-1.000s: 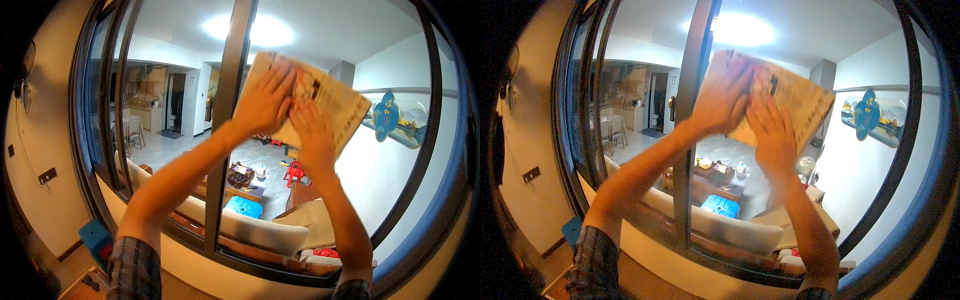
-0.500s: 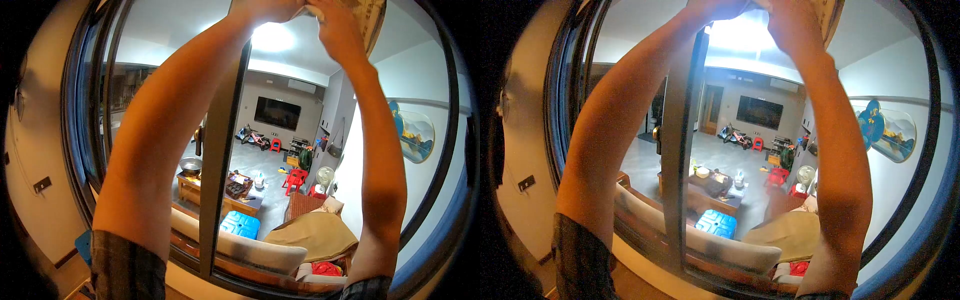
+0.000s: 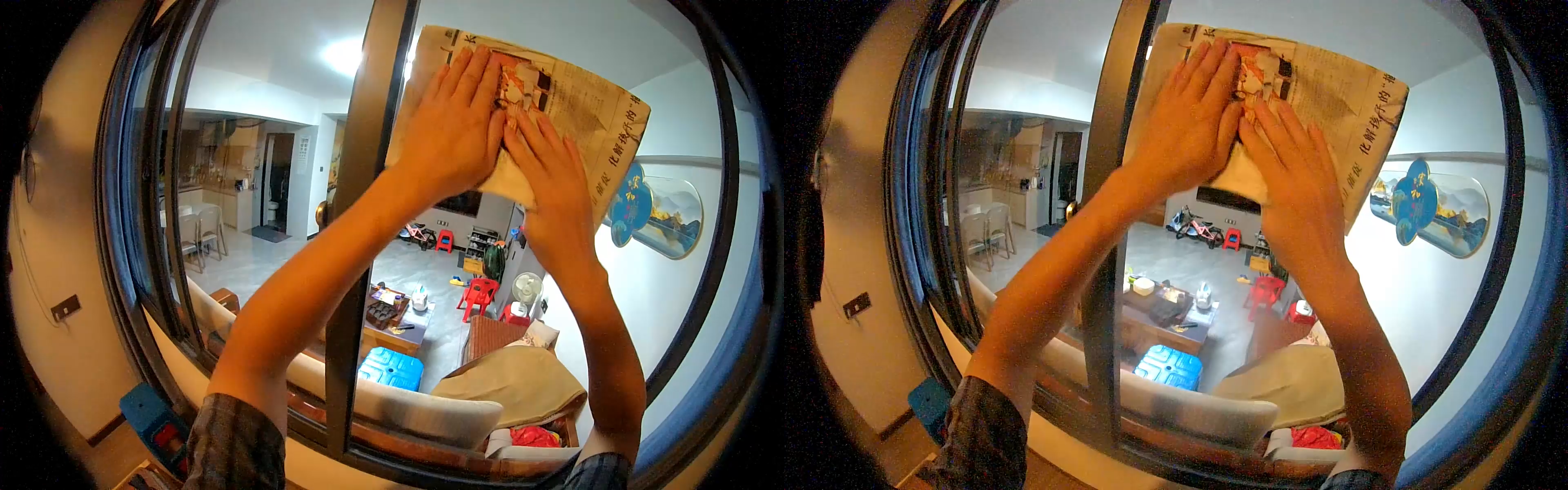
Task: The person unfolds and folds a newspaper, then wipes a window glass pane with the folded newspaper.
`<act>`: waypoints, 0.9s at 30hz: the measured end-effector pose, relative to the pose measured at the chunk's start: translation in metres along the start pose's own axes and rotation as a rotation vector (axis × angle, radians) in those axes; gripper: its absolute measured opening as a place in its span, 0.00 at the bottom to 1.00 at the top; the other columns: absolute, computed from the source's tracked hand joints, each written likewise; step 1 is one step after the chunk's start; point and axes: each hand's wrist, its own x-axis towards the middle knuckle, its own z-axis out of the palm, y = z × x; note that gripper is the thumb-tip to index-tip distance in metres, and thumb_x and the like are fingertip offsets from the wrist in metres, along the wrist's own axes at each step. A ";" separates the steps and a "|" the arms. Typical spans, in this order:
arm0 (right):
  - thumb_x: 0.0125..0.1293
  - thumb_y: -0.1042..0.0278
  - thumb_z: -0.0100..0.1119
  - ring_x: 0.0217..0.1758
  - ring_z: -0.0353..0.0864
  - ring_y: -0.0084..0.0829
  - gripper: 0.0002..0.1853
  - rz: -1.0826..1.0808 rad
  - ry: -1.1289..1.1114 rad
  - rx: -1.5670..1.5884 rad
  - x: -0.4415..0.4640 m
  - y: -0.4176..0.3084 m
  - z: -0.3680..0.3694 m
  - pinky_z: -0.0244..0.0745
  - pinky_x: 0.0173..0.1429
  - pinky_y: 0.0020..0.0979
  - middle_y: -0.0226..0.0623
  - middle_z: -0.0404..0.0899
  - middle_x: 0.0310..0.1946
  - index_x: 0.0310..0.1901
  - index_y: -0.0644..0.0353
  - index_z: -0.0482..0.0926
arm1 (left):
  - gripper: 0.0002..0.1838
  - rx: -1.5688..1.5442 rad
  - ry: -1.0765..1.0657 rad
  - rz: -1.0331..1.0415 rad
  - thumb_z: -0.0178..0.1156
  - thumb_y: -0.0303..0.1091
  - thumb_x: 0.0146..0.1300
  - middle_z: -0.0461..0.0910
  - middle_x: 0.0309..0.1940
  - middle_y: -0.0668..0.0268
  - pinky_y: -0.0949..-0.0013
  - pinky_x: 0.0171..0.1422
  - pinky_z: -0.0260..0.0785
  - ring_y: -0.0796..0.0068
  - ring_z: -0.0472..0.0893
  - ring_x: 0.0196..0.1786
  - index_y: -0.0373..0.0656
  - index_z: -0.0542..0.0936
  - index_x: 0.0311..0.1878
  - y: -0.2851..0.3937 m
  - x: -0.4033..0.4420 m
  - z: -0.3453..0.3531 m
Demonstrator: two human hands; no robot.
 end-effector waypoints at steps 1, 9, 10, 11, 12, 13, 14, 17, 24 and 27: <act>0.57 0.86 0.51 0.82 0.60 0.45 0.34 0.000 0.015 0.018 0.004 0.001 0.001 0.50 0.85 0.48 0.41 0.67 0.76 0.69 0.59 0.75 | 0.30 0.018 0.005 0.037 0.47 0.41 0.77 0.62 0.77 0.42 0.48 0.85 0.48 0.43 0.59 0.81 0.30 0.64 0.75 -0.007 0.006 0.001; 0.62 0.83 0.58 0.77 0.67 0.46 0.31 -0.059 0.184 -0.020 0.107 0.058 0.037 0.55 0.83 0.46 0.43 0.73 0.71 0.69 0.58 0.75 | 0.31 0.107 -0.018 0.186 0.39 0.42 0.79 0.62 0.76 0.38 0.53 0.86 0.47 0.42 0.58 0.81 0.24 0.63 0.74 -0.087 0.103 0.020; 0.62 0.82 0.58 0.76 0.68 0.46 0.30 -0.047 0.192 -0.028 0.118 0.060 0.035 0.55 0.83 0.46 0.44 0.74 0.70 0.69 0.58 0.76 | 0.31 0.118 -0.022 0.197 0.39 0.42 0.80 0.61 0.76 0.38 0.54 0.87 0.46 0.43 0.57 0.81 0.25 0.62 0.75 -0.095 0.115 0.023; 0.62 0.82 0.58 0.75 0.69 0.46 0.30 0.000 0.176 -0.005 0.123 0.060 0.034 0.56 0.82 0.45 0.44 0.74 0.70 0.68 0.58 0.76 | 0.31 0.127 -0.030 0.183 0.39 0.42 0.79 0.62 0.76 0.37 0.54 0.87 0.46 0.43 0.58 0.81 0.24 0.63 0.74 -0.101 0.123 0.027; 0.62 0.82 0.58 0.75 0.69 0.47 0.30 0.053 0.157 0.019 0.124 0.056 0.031 0.57 0.82 0.44 0.44 0.74 0.70 0.68 0.58 0.76 | 0.31 0.131 -0.044 0.169 0.39 0.41 0.79 0.62 0.75 0.37 0.54 0.86 0.47 0.43 0.58 0.81 0.24 0.63 0.74 -0.099 0.128 0.026; 0.62 0.82 0.58 0.75 0.70 0.47 0.30 0.106 0.136 0.043 0.124 0.054 0.028 0.58 0.82 0.43 0.45 0.74 0.70 0.68 0.58 0.77 | 0.31 0.135 -0.057 0.153 0.40 0.41 0.79 0.62 0.75 0.37 0.53 0.86 0.47 0.43 0.59 0.80 0.24 0.63 0.74 -0.096 0.130 0.024; 0.61 0.83 0.57 0.75 0.69 0.47 0.30 0.070 0.137 0.037 0.117 0.052 0.023 0.58 0.82 0.43 0.45 0.74 0.70 0.67 0.58 0.77 | 0.31 0.068 -0.075 0.129 0.40 0.39 0.78 0.63 0.74 0.35 0.53 0.86 0.47 0.42 0.59 0.80 0.23 0.64 0.73 -0.094 0.126 0.023; 0.61 0.84 0.56 0.75 0.69 0.48 0.30 0.006 0.097 0.034 0.070 0.034 0.005 0.58 0.82 0.44 0.45 0.73 0.71 0.67 0.59 0.77 | 0.31 -0.017 -0.094 0.102 0.41 0.38 0.77 0.63 0.74 0.34 0.53 0.87 0.47 0.40 0.60 0.79 0.22 0.64 0.73 -0.066 0.090 0.014; 0.60 0.84 0.53 0.78 0.65 0.45 0.30 -0.041 -0.037 -0.001 0.012 0.005 -0.011 0.57 0.82 0.45 0.45 0.71 0.72 0.67 0.60 0.77 | 0.30 -0.004 -0.063 0.082 0.45 0.42 0.77 0.60 0.77 0.42 0.50 0.85 0.48 0.43 0.59 0.80 0.29 0.66 0.74 -0.016 0.007 -0.007; 0.61 0.82 0.54 0.77 0.66 0.45 0.29 -0.049 0.030 0.017 0.027 0.013 -0.001 0.60 0.81 0.44 0.43 0.72 0.72 0.67 0.59 0.77 | 0.30 0.151 -0.083 0.168 0.44 0.42 0.78 0.58 0.79 0.42 0.51 0.86 0.46 0.45 0.57 0.81 0.29 0.65 0.74 -0.046 0.037 0.010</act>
